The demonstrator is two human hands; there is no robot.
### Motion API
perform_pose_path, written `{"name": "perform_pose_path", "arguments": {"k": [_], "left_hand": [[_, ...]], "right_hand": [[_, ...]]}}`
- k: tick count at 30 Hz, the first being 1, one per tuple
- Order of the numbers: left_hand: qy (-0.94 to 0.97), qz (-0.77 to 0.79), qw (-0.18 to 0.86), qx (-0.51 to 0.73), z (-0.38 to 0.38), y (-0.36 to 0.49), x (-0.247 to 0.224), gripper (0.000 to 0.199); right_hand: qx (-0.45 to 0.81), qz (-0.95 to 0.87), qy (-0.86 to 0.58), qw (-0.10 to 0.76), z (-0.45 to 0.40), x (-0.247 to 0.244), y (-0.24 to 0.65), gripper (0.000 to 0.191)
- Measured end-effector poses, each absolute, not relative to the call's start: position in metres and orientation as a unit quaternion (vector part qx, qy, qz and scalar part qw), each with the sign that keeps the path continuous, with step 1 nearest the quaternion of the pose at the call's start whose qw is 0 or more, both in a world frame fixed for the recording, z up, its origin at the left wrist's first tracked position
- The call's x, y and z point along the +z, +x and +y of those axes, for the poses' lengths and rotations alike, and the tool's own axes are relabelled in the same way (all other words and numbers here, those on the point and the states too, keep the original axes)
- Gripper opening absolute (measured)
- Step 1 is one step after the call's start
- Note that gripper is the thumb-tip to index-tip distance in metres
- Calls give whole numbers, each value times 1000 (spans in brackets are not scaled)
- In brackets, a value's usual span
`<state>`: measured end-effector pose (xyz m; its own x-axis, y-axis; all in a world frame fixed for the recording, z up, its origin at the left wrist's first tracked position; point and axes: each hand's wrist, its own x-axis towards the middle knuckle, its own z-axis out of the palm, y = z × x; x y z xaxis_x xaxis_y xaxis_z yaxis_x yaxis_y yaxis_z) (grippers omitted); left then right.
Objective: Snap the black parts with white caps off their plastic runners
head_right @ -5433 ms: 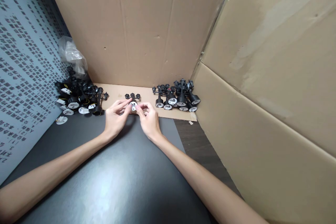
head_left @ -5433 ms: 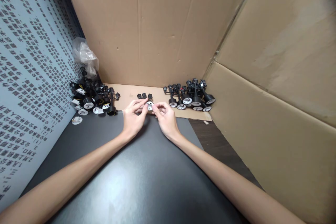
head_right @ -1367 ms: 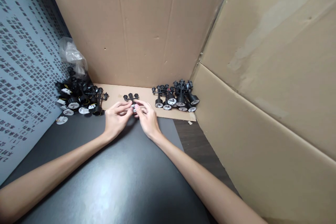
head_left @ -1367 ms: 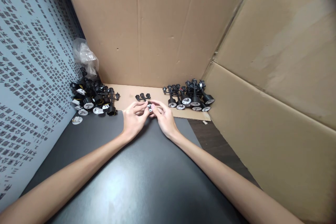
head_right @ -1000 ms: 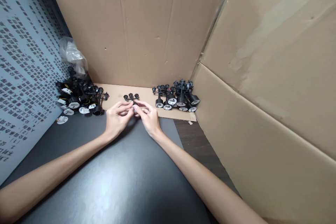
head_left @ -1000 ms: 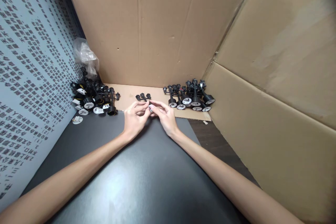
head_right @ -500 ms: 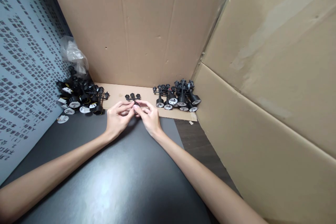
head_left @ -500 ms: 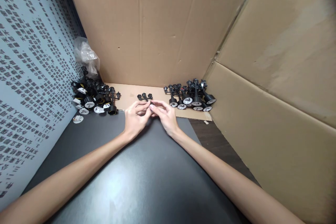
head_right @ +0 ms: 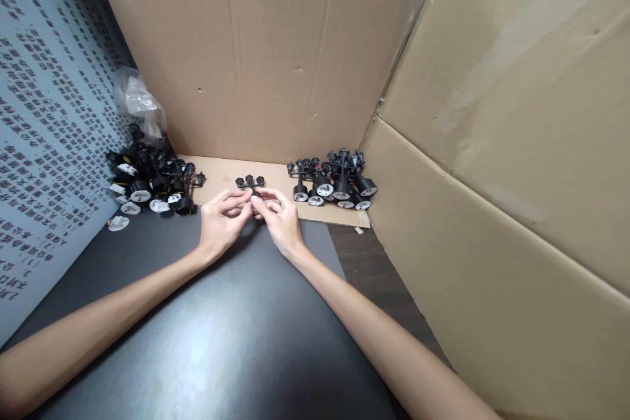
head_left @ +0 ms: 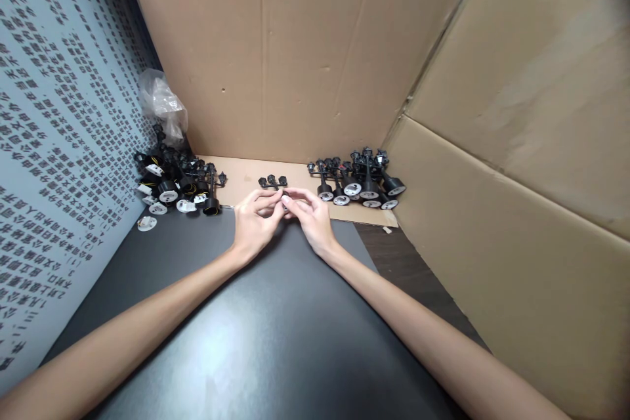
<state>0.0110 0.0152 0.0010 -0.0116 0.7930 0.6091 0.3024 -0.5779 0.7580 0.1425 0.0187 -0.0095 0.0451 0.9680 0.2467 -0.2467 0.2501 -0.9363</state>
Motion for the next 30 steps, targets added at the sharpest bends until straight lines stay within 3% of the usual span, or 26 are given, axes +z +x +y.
{"name": "perform_pose_path", "arguments": {"k": [12,30], "left_hand": [[637,410,275,592,17,10,0,27],[657,382,277,588,17,9,-1,29]], "right_hand": [[500,-499,-359,610,20,-12,142,42],[453,-523,-355,629,16,-10,141,44]]}}
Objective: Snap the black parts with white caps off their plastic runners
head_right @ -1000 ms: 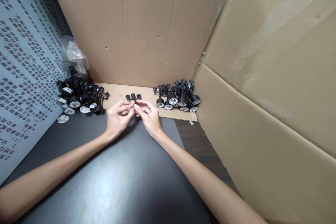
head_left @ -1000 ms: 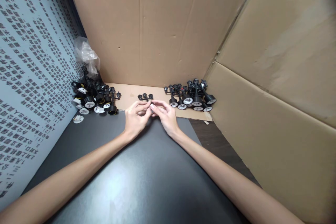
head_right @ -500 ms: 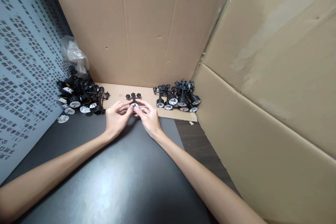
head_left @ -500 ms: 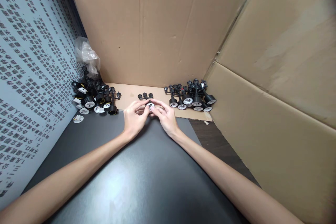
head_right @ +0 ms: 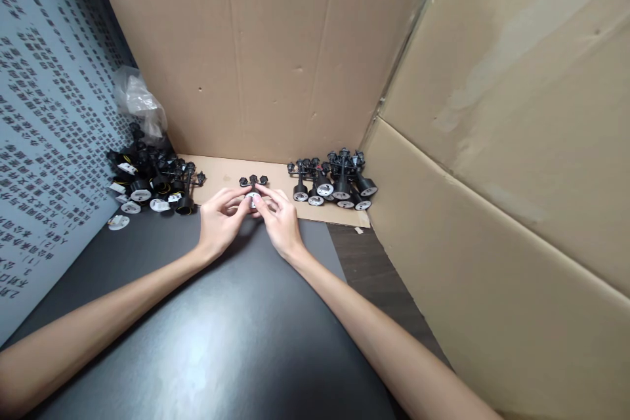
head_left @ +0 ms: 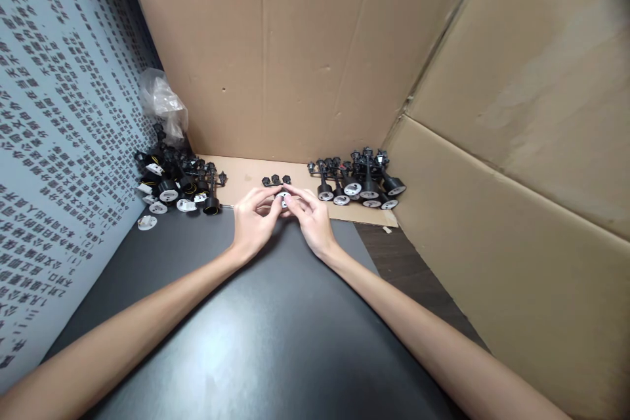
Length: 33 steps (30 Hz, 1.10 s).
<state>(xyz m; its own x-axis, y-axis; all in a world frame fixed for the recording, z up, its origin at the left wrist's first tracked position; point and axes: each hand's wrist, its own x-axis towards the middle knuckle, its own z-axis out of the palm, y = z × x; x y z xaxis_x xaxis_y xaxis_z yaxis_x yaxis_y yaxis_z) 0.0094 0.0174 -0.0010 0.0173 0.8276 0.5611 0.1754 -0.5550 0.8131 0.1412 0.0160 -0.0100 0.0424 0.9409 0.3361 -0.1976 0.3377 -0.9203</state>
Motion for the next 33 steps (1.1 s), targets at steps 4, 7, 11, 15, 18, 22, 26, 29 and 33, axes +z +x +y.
{"name": "perform_pose_path", "arguments": {"k": [4,7,11,15,18,22,26,29,33], "left_hand": [[679,389,253,569,17,8,0,27],[701,396,215,553,15,8,3,24],[725,398,166,537,14,8,8,21],[726,397,170,535,14,9,7,23],[719,392,188,542,14,9,5,24],[718,380,189,551,14,9,4,25],[726,381,164,549,14,9,4,25],[725,386,154,549,14,10,5,25],[714,391,184,551,14,10,5,23]], "right_hand": [[454,-511,-358,636,15,-8,140,43],[451,-503,-362,643,14,-7,139,41],[444,-499,-369,647,14,-8,139,40],[445,-499,-368,646,14,-8,140,40],[452,-494,-364,648,14,-7,139,39],[451,-495,-365,646,14,-7,140,39],[445,-504,-368,642,14,-8,140,40],[441,-506,-367,644,14,-9,139,40],[441,-505,-369,644,14,-9,138,38]]}}
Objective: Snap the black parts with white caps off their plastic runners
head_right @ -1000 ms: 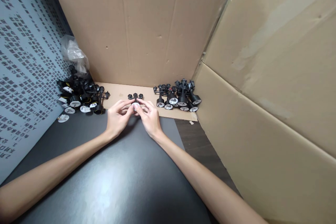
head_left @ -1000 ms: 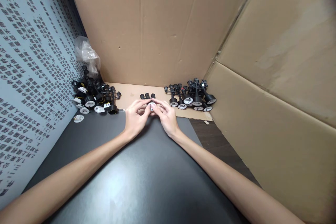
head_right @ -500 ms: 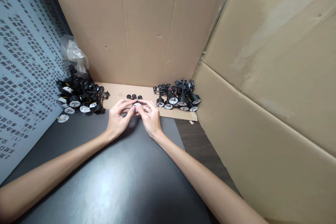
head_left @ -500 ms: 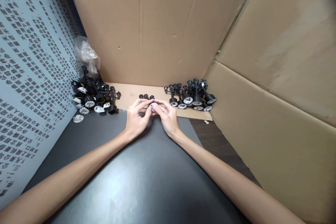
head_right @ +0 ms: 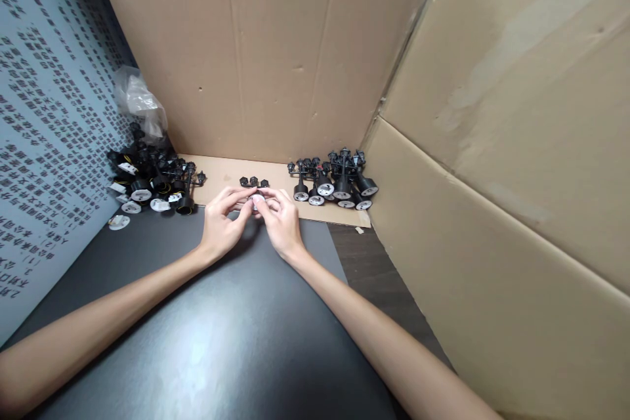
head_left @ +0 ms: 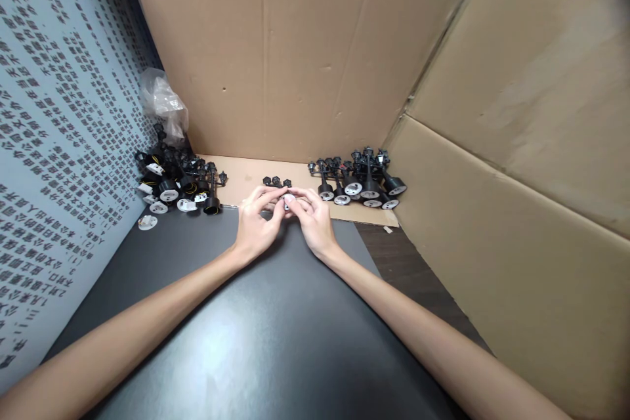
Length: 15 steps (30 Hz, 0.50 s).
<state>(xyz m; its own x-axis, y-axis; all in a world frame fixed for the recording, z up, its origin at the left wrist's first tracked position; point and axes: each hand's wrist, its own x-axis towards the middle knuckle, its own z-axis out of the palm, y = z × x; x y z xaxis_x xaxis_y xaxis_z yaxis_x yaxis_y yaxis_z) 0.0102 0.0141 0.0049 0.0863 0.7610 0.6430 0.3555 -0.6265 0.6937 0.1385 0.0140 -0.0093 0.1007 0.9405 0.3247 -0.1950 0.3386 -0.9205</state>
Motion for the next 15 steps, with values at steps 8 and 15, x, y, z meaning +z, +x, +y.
{"name": "perform_pose_path", "arguments": {"k": [8,15], "left_hand": [[722,396,198,531,14,9,7,22],[738,393,189,515,13,9,7,23]], "right_hand": [[453,-503,-373,635,15,-9,140,37],[469,-485,-372,638,15,-10,140,40]]}}
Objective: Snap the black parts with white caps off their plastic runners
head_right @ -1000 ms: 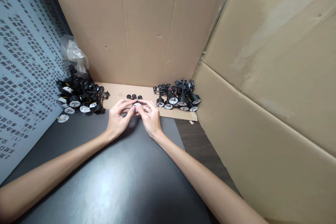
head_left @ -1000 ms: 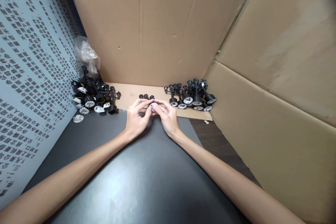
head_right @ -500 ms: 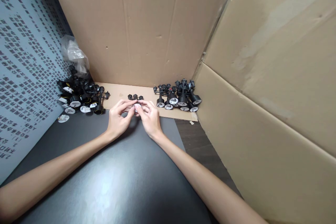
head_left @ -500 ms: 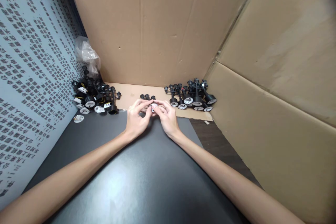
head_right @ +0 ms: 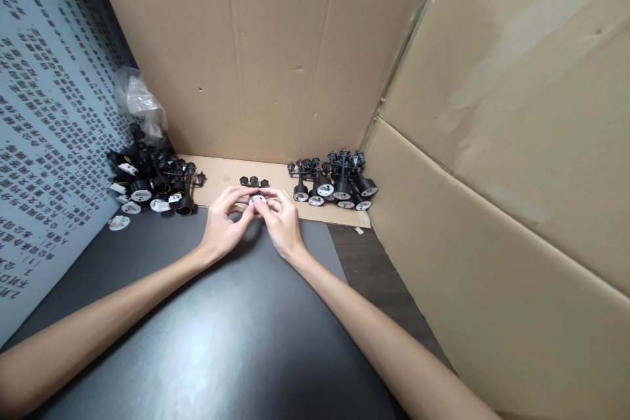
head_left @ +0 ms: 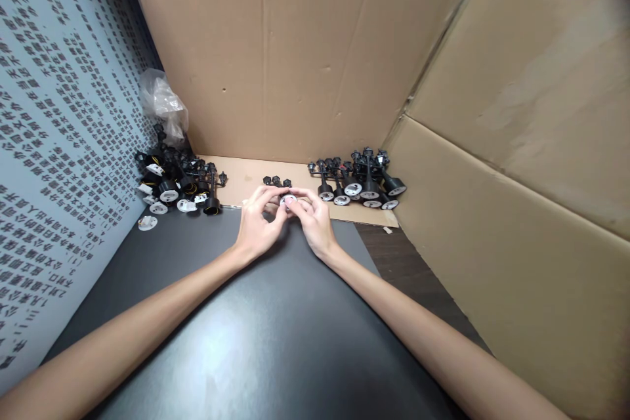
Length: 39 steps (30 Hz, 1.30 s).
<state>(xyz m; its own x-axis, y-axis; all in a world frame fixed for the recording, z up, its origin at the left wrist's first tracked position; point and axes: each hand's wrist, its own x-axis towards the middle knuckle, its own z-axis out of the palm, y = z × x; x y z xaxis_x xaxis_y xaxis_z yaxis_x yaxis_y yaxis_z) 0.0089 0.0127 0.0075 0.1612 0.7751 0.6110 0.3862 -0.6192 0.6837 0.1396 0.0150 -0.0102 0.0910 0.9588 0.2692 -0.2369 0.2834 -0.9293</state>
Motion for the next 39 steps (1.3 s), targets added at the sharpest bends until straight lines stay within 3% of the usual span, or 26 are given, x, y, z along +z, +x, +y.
{"name": "perform_pose_path", "arguments": {"k": [15,39], "left_hand": [[736,396,153,527,14,9,3,27],[699,415,238,532,14,9,5,18]], "right_hand": [[471,-491,-369,632,16,-13,140,39],[462,-505,-361,633,15,-12,142,31]]}}
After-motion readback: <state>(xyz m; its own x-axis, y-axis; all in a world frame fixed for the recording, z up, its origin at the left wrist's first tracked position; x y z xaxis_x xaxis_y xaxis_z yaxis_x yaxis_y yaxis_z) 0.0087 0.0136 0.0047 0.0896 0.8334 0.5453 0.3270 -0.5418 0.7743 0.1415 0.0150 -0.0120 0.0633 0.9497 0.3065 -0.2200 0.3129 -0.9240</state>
